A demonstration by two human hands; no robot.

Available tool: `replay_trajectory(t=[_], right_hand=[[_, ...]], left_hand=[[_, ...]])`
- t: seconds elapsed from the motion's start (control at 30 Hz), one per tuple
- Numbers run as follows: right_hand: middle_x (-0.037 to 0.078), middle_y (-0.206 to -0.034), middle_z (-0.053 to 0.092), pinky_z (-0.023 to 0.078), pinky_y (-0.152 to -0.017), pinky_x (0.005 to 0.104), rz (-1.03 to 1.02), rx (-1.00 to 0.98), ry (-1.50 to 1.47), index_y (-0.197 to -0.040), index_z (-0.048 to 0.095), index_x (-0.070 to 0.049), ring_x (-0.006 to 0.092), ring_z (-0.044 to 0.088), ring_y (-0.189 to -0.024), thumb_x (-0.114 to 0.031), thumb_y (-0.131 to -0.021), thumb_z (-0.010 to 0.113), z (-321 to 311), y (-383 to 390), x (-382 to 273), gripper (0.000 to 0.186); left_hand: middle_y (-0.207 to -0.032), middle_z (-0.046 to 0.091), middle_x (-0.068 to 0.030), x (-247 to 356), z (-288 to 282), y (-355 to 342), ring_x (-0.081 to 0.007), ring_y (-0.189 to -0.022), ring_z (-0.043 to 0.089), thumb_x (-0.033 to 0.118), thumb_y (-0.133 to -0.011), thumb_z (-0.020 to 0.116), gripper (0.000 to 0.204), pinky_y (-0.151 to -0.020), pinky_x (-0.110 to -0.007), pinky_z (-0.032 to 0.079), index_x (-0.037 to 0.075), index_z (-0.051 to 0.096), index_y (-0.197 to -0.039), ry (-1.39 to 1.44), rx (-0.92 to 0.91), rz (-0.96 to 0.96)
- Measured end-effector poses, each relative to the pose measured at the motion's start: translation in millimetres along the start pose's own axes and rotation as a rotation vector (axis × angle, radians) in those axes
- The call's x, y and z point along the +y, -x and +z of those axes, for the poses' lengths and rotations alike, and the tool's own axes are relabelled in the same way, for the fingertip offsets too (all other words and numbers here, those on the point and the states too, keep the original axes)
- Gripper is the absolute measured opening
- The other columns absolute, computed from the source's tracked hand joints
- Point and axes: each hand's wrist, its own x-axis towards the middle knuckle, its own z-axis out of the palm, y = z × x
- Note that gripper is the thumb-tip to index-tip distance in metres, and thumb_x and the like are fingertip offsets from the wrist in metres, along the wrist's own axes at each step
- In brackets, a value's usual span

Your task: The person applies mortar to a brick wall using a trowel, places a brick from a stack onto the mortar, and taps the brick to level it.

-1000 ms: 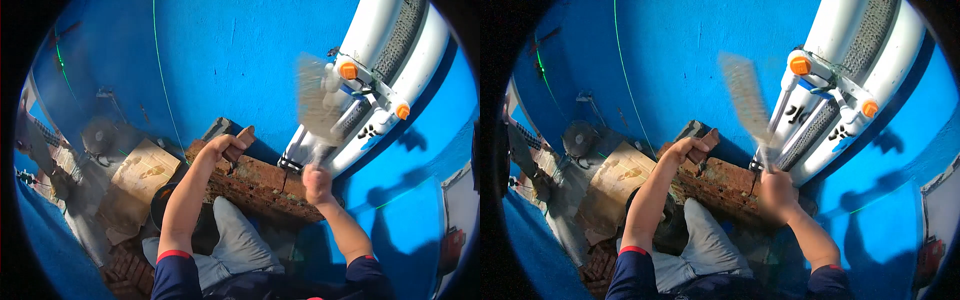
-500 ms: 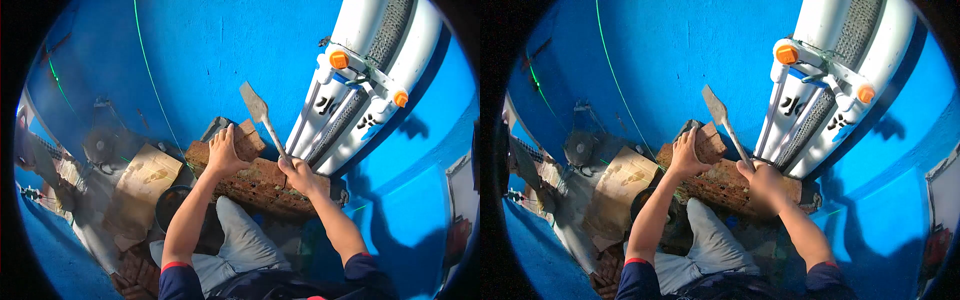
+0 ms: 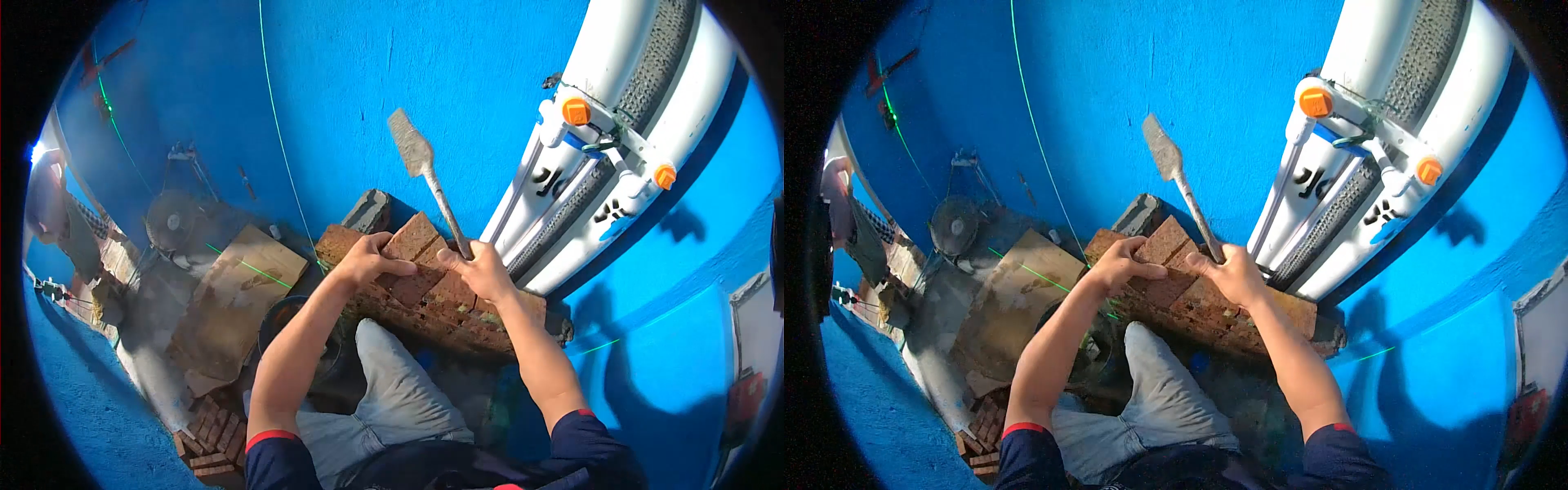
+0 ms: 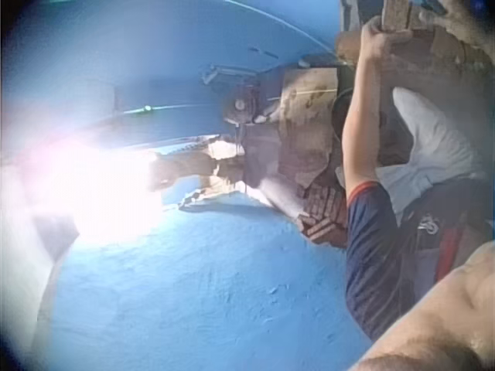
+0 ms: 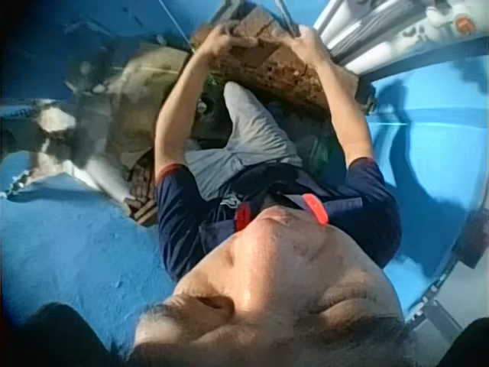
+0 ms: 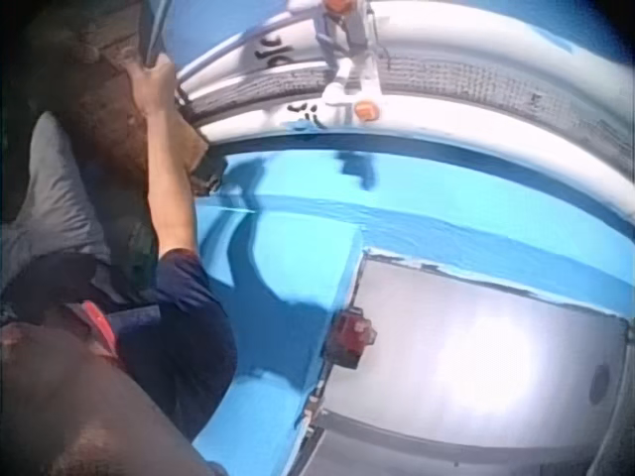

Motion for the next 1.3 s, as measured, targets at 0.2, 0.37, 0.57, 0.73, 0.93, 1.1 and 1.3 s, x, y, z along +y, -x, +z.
replay_trajectory(t=[0.2,0.37,0.57,0.73,0.93,1.1,1.3], right_hand=[[0.019,-0.062,0.055,0.04,-0.055,0.045,-0.091,0.095,0.345,-0.08,0.058,0.002,0.03,0.053,-0.054,-0.045,-0.101,0.047,-21.9,40.1,-25.1,0.052],[0.024,-0.068,0.059,0.048,-0.063,0.0483,0.023,0.075,0.472,-0.084,0.057,0.001,0.0401,0.064,-0.074,-0.043,-0.101,0.044,-10.8,48.6,-1.7,0.049],[-0.003,-0.062,0.042,0.03,-0.047,0.0224,-0.34,0.104,-0.149,-0.079,0.053,-0.006,0.005,0.038,-0.052,-0.039,-0.104,0.043,-25.1,65.8,-63.8,0.042],[0.007,-0.058,0.05,0.039,-0.051,0.0347,-0.537,0.361,0.162,-0.077,0.051,-0.003,0.0222,0.05,-0.053,-0.042,-0.103,0.037,-21.4,43.7,-4.4,0.049],[0.029,-0.082,0.062,0.047,-0.07,0.0521,-0.032,0.268,0.454,-0.09,0.063,0.002,0.0502,0.06,-0.085,-0.042,-0.101,0.044,-0.7,68.3,57.9,0.05],[0.027,-0.08,0.063,0.047,-0.067,0.051,0.03,0.23,0.53,-0.094,0.063,0.0,0.0477,0.06,-0.081,-0.041,-0.1,0.046,-18.0,93.5,-5.4,0.046],[0.021,-0.062,0.059,0.044,-0.055,0.0478,-0.068,0.236,0.531,-0.083,0.061,-0.005,0.0392,0.062,-0.061,-0.045,-0.099,0.048,-42.9,91.1,3.9,0.045]], left_hand=[[-0.105,0.063,-0.0121,-4.8,11.1,-22.6,-0.0305,-0.101,0.062,0.029,-0.069,0.082,0.057,-0.077,-0.042,0.053,0.006,0.056,-0.114,-1.143,0.636,0.25],[-0.105,0.06,-0.012,-6.1,11.9,-51.2,-0.0284,-0.103,0.059,0.021,-0.074,0.079,0.05,-0.075,-0.037,0.056,0.002,0.053,-0.113,-1.326,0.712,0.243],[-0.115,0.06,-0.0127,-17.8,-0.9,-60.3,-0.0287,-0.106,0.059,0.016,-0.07,0.076,0.056,-0.078,-0.038,0.054,0.003,0.053,-0.12,-1.27,0.728,0.271],[-0.109,0.06,-0.012,-8.7,9.7,-67.6,-0.0294,-0.103,0.06,0.015,-0.071,0.077,0.054,-0.077,-0.039,0.054,0.003,0.052,-0.118,-1.195,0.736,0.336],[-0.098,0.062,-0.0105,-14.5,-8.3,-60.6,-0.029,-0.098,0.061,0.015,-0.071,0.077,0.038,-0.071,-0.038,0.056,0.006,0.053,-0.098,-1.286,0.822,0.351],[-0.095,0.068,-0.0158,11.3,-15.1,-39.2,-0.0327,-0.088,0.067,0.028,-0.066,0.088,0.053,-0.077,-0.045,0.055,0.001,0.058,-0.101,-0.737,0.753,0.047],[-0.102,0.069,-0.0158,23.1,-4.5,-12.4,-0.0237,-0.087,0.07,0.016,-0.073,0.084,0.056,-0.07,-0.039,0.057,-0.005,0.06,-0.12,0.089,0.426,-0.137]])
